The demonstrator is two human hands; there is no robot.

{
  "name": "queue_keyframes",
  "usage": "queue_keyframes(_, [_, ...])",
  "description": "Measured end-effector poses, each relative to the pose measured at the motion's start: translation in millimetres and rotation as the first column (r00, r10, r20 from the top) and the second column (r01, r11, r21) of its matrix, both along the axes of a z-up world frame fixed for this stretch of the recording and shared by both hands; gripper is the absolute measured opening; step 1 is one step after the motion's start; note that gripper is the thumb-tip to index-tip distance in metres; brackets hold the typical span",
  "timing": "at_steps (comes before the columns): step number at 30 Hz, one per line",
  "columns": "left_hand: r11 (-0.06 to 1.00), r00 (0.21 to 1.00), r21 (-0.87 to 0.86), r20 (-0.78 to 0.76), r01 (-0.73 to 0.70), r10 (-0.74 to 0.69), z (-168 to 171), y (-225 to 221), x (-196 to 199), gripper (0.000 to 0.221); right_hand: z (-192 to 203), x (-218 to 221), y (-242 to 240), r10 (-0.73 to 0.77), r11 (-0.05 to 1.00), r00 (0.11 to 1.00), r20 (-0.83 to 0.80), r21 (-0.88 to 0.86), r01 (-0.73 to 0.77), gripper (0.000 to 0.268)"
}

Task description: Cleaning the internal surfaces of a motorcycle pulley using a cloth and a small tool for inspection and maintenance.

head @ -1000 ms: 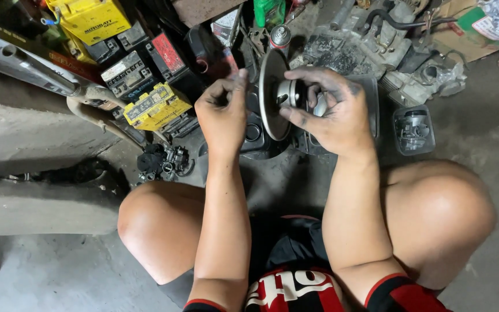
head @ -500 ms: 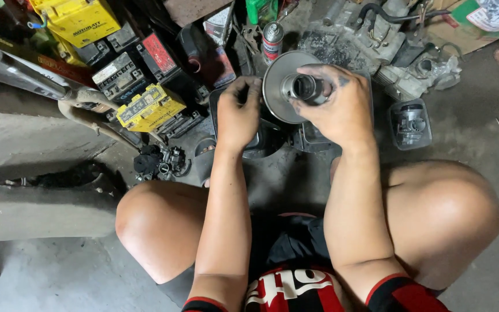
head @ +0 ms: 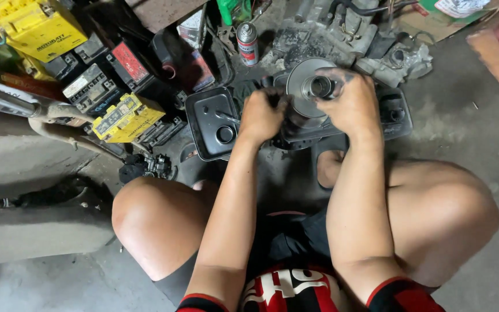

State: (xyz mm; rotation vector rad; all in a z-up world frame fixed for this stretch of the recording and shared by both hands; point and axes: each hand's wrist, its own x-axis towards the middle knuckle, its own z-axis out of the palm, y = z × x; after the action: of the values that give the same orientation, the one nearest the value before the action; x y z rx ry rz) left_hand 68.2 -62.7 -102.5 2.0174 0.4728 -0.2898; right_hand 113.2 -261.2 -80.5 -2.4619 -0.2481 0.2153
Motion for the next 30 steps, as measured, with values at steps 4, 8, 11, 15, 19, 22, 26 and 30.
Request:
queue_keyframes(4, [1.0, 0.998, -0.025, -0.054, 0.016, -0.017, 0, -6, 5, 0.028, -9, 3, -7, -0.015, 0.999, 0.996, -0.092, -0.046, 0.011, 0.049])
queue_keyframes(8, [0.997, 0.991, 0.062, -0.124, 0.05, -0.042, -8, -11, 9, 0.03, -14, 4, -9, 0.024, 0.996, 0.992, -0.127, -0.079, -0.034, 0.05])
queue_keyframes(11, [0.994, 0.987, 0.095, -0.155, 0.059, -0.043, -17, -11, 9, 0.029, -17, 5, -8, 0.021, 0.994, 0.986, -0.165, -0.104, -0.038, 0.049])
queue_keyframes(15, [0.989, 0.981, 0.118, -0.186, 0.084, -0.061, -6, -12, 10, 0.027, -19, 9, -6, 0.017, 0.992, 0.974, -0.226, -0.116, -0.044, 0.05])
queue_keyframes(19, [0.986, 0.972, 0.132, -0.226, 0.102, -0.07, -1, -14, 9, 0.031, -10, 7, -1, 0.011, 0.992, 0.966, -0.259, -0.116, -0.043, 0.051])
queue_keyframes(22, [0.988, 0.968, 0.122, -0.241, 0.097, -0.065, 4, -14, 8, 0.032, -10, 8, -1, -0.003, 0.988, 0.96, -0.28, -0.147, -0.04, 0.043])
queue_keyframes(26, [0.983, 0.958, 0.121, -0.267, 0.141, -0.104, 8, -12, 9, 0.033, -13, 9, -6, 0.025, 0.984, 0.955, -0.296, -0.159, -0.075, 0.045])
queue_keyframes(30, [0.977, 0.935, 0.118, -0.331, 0.175, -0.128, 3, -11, 10, 0.035, -6, 7, -2, 0.039, 0.981, 0.944, -0.328, -0.169, -0.099, 0.043])
